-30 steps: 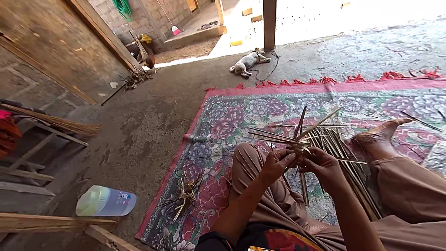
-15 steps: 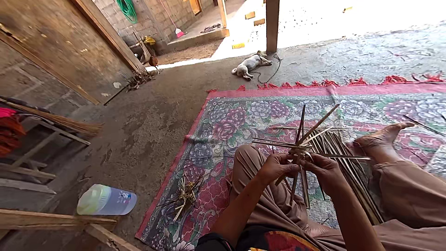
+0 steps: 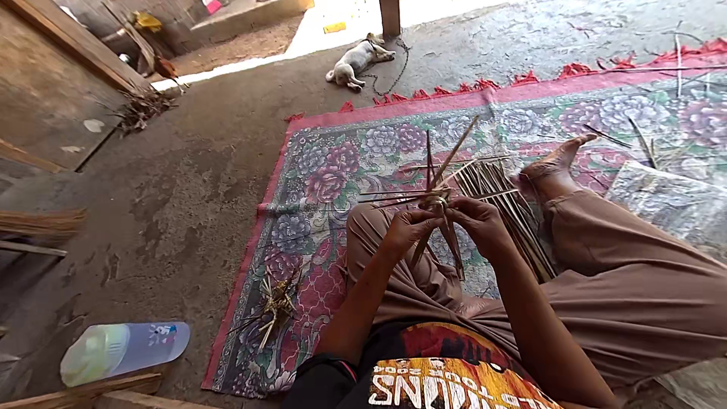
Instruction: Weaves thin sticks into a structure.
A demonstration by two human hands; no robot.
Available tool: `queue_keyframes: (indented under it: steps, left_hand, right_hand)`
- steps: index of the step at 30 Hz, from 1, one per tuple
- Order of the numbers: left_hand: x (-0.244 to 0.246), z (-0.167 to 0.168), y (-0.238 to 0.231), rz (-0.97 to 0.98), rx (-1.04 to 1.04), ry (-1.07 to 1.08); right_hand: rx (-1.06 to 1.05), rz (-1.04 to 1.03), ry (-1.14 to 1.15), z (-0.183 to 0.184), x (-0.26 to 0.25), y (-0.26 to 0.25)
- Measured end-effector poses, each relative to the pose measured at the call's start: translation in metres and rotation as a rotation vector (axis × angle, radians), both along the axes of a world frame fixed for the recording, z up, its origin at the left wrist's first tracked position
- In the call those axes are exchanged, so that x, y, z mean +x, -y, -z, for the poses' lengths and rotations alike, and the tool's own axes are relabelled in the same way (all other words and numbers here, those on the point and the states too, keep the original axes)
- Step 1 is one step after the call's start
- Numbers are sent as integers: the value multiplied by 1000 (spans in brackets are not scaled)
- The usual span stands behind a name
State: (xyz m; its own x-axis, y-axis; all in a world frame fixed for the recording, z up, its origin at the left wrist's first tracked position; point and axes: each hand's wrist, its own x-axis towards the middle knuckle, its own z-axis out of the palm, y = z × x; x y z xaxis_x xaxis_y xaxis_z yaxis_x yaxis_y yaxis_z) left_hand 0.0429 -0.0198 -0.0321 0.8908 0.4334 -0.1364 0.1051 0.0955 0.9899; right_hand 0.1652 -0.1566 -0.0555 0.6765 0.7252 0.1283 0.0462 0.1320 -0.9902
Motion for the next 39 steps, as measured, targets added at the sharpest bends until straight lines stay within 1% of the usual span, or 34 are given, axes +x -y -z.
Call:
queue_keyframes:
  steps: [2,5,9,11,14,16,17,18,20,23,25,27,29,31,32,33,34,35,36,37,38,39]
  left_hand:
    - [-6,2,-2,17,11,6]
    - [-12,4,-7,1,7,29]
    - [-9,7,-8,-44,21,20]
    - [-6,13,-12,-12,50,14]
    - [0,25,-22,93,246,-28]
    - [3,31,-25,99,390,-67]
    - [4,32,-24,76,419,-66]
    - [5,32,-21,52,412,-42]
    - [8,31,-14,44,320,24]
    - [12,32,-5,61,153,121]
    - [14,35,-1,57,106,154]
    - [15,34,4,72,77,145]
    - [12,32,6,109,61,126]
    - [5,30,-4,219,81,47]
    - [-2,25,-18,315,123,-21]
    - [-9,17,-41,414,197,-103]
    - [-16,4,-75,495,312,-200]
    - [-26,-13,-119,521,440,-315]
    - [-38,-35,-169,435,536,-423]
    - [-55,-61,-224,213,569,-462]
    - [-77,-100,-274,-134,541,-393]
    - [-99,-150,-315,-532,501,-204]
  right_hand:
    - [-42,-35,58,-6,-7,-1]
    - [-43,-149,-28,-12,-14,-2]
    - [-47,-195,-17,-5,-13,-2]
    - [-86,-193,10,4,-7,-2]
    - [-134,-216,53,17,10,3]
    - [-129,-246,20,20,17,5]
    - [-110,-263,-17,22,18,5]
    - [-77,-268,-58,23,17,4]
    - [-16,-231,-104,24,14,2]
    - [42,-118,-78,28,13,-3]
    - [26,-66,-8,33,16,-4]
    - [-21,-84,48,35,16,-3]
    - [-50,-157,-4,30,14,0]
    - [-98,-224,-29,29,18,5]
    - [-133,-255,-13,28,21,9]
    - [-154,-292,0,27,24,13]
    - [-161,-321,-3,26,27,15]
    - [-167,-335,-11,25,29,19]
    - [-171,-327,-18,24,31,23]
    - [-166,-296,-26,24,32,24]
    - [-154,-248,-25,24,33,23]
    - [-132,-188,-26,25,33,20]
